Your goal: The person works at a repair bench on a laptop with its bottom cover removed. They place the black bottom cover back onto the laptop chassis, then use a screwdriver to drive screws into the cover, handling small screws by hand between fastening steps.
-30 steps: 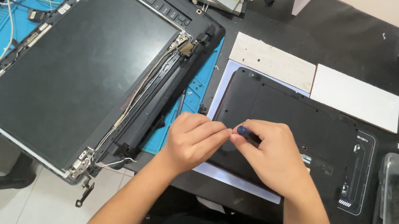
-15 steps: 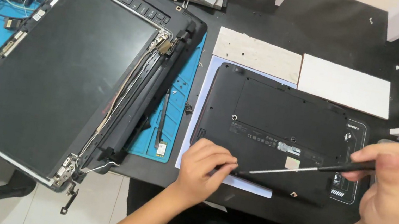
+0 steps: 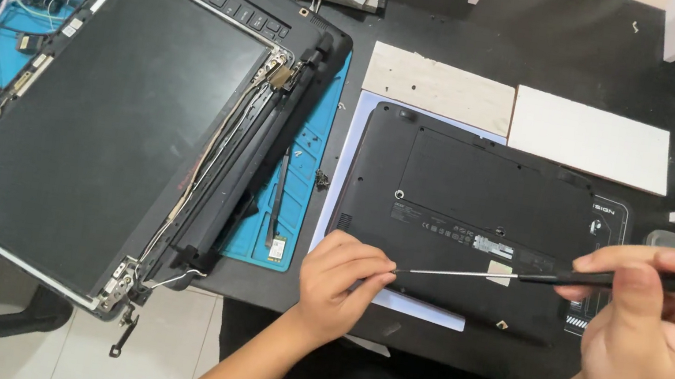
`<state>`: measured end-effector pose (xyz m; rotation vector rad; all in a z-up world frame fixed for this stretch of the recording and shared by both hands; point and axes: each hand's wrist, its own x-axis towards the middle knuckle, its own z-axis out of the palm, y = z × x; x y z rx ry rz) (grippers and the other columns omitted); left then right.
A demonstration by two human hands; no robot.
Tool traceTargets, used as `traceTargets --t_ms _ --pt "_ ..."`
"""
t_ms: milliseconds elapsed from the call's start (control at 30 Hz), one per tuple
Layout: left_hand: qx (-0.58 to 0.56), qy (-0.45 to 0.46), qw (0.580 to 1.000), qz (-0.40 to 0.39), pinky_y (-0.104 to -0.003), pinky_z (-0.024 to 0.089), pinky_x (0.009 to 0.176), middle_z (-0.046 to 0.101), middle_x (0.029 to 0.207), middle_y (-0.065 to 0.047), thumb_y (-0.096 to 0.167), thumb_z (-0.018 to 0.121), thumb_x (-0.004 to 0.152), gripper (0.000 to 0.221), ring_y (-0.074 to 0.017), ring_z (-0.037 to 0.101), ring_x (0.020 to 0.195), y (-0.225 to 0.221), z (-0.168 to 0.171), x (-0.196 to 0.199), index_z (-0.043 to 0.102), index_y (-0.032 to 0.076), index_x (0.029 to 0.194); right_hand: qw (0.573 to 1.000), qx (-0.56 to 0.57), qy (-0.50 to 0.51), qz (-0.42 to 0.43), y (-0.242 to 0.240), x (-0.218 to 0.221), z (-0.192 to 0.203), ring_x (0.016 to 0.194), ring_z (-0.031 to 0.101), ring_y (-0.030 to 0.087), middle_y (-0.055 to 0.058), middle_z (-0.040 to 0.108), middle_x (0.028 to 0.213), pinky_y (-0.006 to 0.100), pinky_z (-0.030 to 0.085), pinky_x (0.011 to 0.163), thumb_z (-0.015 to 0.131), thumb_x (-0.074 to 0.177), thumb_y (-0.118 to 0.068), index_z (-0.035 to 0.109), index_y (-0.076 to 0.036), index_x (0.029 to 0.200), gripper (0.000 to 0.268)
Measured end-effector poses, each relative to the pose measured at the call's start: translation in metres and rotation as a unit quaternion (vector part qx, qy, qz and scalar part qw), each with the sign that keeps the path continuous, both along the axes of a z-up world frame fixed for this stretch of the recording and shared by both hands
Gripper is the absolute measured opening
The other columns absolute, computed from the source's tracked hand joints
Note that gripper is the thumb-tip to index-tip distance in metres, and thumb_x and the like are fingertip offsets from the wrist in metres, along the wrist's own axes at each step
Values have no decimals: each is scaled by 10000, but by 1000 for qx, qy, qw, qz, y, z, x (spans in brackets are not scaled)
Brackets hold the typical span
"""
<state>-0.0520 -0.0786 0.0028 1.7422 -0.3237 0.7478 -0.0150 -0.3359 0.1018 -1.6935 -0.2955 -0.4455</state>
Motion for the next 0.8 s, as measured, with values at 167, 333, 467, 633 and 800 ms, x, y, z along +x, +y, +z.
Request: traceTargets --t_ms 167,333,467,633,800 --pt "-4 -2 1000 1 -307 502 692 742 931 -72 -5 831 804 168 -223 636 801 0 -3 -1 740 26 942 1000 5 -5 10 2 -2 -3 817 723 241 195 625 933 344 627 715 643 1197 -43 413 3 1221 237" --pt "-7 -2 1000 1 -316 508 710 744 942 -78 -2 823 813 163 -232 642 817 1 -4 -2 735 22 948 1000 14 -6 8 4 -1 1 790 721 231 209 668 952 332 641 683 676 1217 -76 413 -2 1259 277" --pt "-13 8 1000 -2 -320 512 721 744 943 -81 -3 812 824 149 -233 652 829 2 -3 -3 731 20 947 1000 28 -5 14 10 -2 3 793 720 233 196 654 939 336 641 680 692 1208 -83 416 -9 1218 286" --pt "-12 12 999 -32 -324 517 729 742 947 -84 -1 801 830 136 -236 651 836 2 -4 -4 726 24 940 999 46 -4 27 14 -1 2 791 717 234 205 667 959 334 632 670 702 1179 -101 421 -10 1191 296" --pt "0 3 1000 -23 -327 516 731 726 921 -74 2 813 810 158 -240 645 838 -1 -5 -3 714 37 927 1000 14 15 23 8 4 2 778 715 235 219 674 945 325 621 665 683 1207 -100 425 3 1192 279"
